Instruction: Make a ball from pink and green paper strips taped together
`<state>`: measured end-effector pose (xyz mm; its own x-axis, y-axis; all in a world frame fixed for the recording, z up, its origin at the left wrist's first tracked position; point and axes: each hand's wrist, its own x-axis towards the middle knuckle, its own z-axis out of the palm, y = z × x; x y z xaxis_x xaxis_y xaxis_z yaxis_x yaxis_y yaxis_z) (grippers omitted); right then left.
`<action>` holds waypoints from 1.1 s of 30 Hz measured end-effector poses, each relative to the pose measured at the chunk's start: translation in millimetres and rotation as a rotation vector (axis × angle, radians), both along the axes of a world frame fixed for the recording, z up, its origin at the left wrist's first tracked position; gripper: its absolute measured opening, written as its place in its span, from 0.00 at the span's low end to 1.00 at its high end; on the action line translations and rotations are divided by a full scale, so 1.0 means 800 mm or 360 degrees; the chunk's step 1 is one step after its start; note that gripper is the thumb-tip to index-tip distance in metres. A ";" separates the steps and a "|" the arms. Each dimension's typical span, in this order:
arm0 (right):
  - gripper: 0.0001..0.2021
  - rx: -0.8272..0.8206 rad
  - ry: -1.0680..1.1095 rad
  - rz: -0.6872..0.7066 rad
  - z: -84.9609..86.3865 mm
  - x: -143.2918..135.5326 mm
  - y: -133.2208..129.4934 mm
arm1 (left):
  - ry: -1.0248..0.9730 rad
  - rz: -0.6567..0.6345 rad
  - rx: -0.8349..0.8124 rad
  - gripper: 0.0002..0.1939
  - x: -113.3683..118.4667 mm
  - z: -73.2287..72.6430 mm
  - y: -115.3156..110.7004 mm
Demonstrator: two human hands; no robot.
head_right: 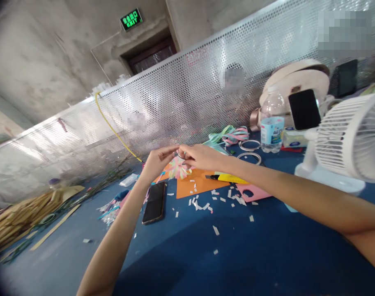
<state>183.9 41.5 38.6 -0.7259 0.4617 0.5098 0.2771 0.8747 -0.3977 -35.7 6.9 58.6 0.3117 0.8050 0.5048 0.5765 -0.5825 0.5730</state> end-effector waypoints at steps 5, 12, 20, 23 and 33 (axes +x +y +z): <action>0.04 0.0046 -0.0003 -0.0002 -0.001 0.000 0.000 | 0.0163 0.0103 0.0154 0.15 0.006 0.003 -0.007; 0.04 0.0061 0.0031 0.0027 -0.005 -0.001 0.003 | 0.0204 0.0090 0.0240 0.17 0.005 0.002 -0.007; 0.04 0.0117 -0.0030 -0.0068 -0.002 -0.001 0.005 | -0.0374 0.0258 -0.0014 0.08 -0.002 -0.003 -0.001; 0.06 0.0217 -0.0112 -0.0148 -0.001 -0.001 0.001 | -0.0581 0.0138 -0.0306 0.18 0.000 -0.001 0.000; 0.11 0.0493 -0.0165 -0.0251 -0.010 -0.002 0.006 | -0.0367 -0.0049 -0.0199 0.13 0.014 -0.007 -0.002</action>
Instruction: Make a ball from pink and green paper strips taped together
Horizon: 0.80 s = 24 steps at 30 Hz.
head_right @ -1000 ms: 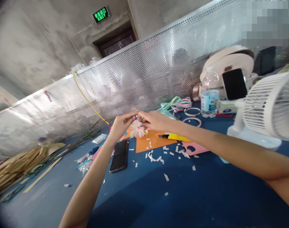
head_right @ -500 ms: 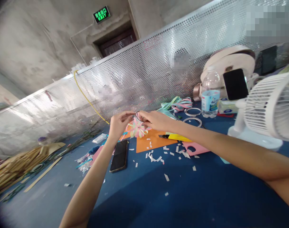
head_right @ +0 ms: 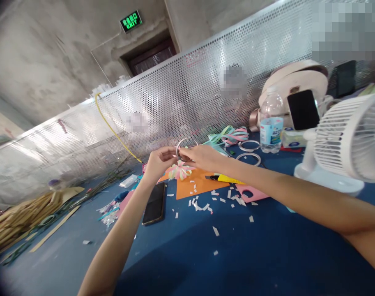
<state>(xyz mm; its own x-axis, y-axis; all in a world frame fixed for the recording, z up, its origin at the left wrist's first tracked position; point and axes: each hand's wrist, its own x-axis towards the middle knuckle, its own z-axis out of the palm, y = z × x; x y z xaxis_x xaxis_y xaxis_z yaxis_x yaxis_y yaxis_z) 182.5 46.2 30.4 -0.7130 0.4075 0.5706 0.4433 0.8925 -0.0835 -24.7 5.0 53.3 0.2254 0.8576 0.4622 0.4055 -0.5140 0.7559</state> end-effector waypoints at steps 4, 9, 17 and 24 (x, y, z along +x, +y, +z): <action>0.14 0.0210 0.0255 -0.0030 0.006 0.005 -0.008 | 0.0304 0.0172 0.0294 0.13 -0.002 0.002 -0.002; 0.14 0.0373 0.0360 -0.0186 0.020 0.007 -0.021 | 0.0990 0.0246 0.0838 0.11 -0.001 0.009 -0.008; 0.14 -0.0794 0.0227 0.0356 0.009 -0.004 0.002 | 0.0975 0.0230 0.1123 0.12 0.010 0.008 -0.021; 0.14 -0.0759 0.0386 0.0175 0.013 -0.003 -0.011 | 0.0778 0.0301 0.0932 0.12 0.006 0.011 -0.021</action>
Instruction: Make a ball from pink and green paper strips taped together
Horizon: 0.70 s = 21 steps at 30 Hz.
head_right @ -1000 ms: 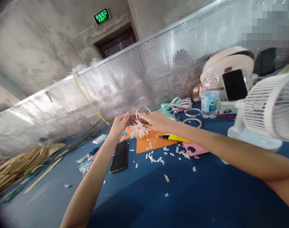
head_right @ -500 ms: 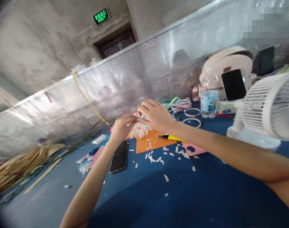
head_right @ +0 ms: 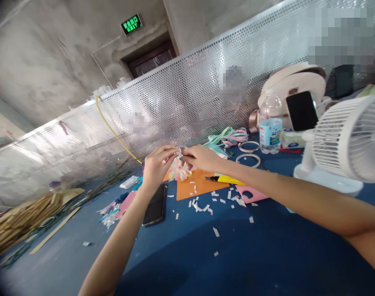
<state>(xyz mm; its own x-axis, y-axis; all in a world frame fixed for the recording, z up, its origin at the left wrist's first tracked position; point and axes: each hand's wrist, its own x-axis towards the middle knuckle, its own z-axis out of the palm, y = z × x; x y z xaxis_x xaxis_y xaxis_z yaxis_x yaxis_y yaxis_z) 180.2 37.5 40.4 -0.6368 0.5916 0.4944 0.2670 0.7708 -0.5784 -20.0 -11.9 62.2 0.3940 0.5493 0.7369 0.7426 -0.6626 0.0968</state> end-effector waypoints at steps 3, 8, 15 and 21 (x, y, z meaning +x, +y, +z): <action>0.12 0.0011 0.0004 -0.0001 -0.002 0.000 0.002 | -0.0055 -0.0032 -0.0034 0.08 0.000 -0.001 0.000; 0.11 0.0047 0.0029 0.0021 -0.006 -0.001 0.007 | -0.0210 -0.0052 -0.0143 0.02 0.007 -0.002 -0.002; 0.09 -0.0084 0.0165 0.0063 -0.005 -0.006 0.004 | -0.0234 -0.0116 -0.0039 0.08 0.016 -0.004 -0.005; 0.13 -0.0276 0.0264 -0.0013 0.004 -0.003 0.018 | -0.0389 -0.0174 0.0069 0.07 0.030 0.003 -0.023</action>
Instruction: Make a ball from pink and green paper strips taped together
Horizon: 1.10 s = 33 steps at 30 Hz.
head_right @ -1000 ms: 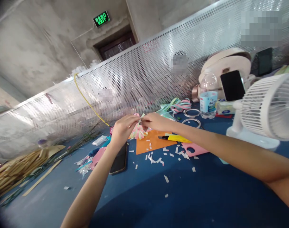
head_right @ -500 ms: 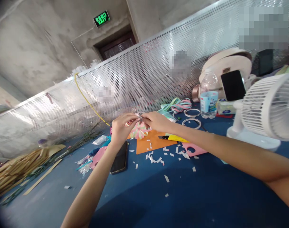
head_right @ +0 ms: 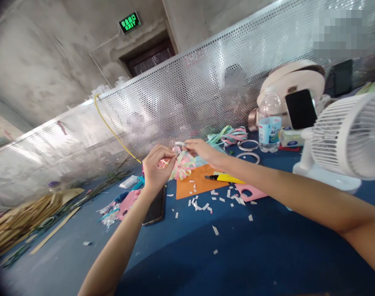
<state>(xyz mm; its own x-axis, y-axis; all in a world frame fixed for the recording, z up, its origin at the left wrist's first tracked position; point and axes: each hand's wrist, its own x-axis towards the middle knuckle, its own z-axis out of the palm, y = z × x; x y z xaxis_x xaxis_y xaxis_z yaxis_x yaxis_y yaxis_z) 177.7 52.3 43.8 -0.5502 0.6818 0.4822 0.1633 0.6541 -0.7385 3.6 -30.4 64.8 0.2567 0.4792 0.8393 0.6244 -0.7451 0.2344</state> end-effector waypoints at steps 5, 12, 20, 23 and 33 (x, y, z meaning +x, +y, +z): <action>0.12 -0.0015 -0.0315 0.0067 0.009 0.030 0.018 | -0.0706 -0.0165 -0.0621 0.03 0.000 0.012 0.000; 0.11 0.0037 -0.0714 0.0258 -0.050 0.029 -0.009 | -0.1252 -0.0428 -0.1284 0.15 -0.018 0.006 0.022; 0.14 0.0066 -0.0085 0.0020 -0.021 0.038 -0.016 | -0.1054 -0.0370 -0.1279 0.16 -0.010 0.001 0.013; 0.10 0.0034 0.0289 -0.0029 0.004 0.041 -0.025 | -0.0961 -0.0351 -0.1310 0.17 -0.006 0.000 0.008; 0.08 0.0064 0.0473 0.0044 0.006 0.010 -0.012 | -0.0901 -0.0323 -0.1315 0.16 -0.011 0.005 -0.005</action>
<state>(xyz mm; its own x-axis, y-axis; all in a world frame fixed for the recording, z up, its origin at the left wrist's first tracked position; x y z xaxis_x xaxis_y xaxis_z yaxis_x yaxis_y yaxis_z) 185.4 42.7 48.3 -0.3987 0.6454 0.6515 -0.0746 0.6852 -0.7245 -5.4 -34.4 68.7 0.0657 0.9550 0.2892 0.1425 -0.2958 0.9446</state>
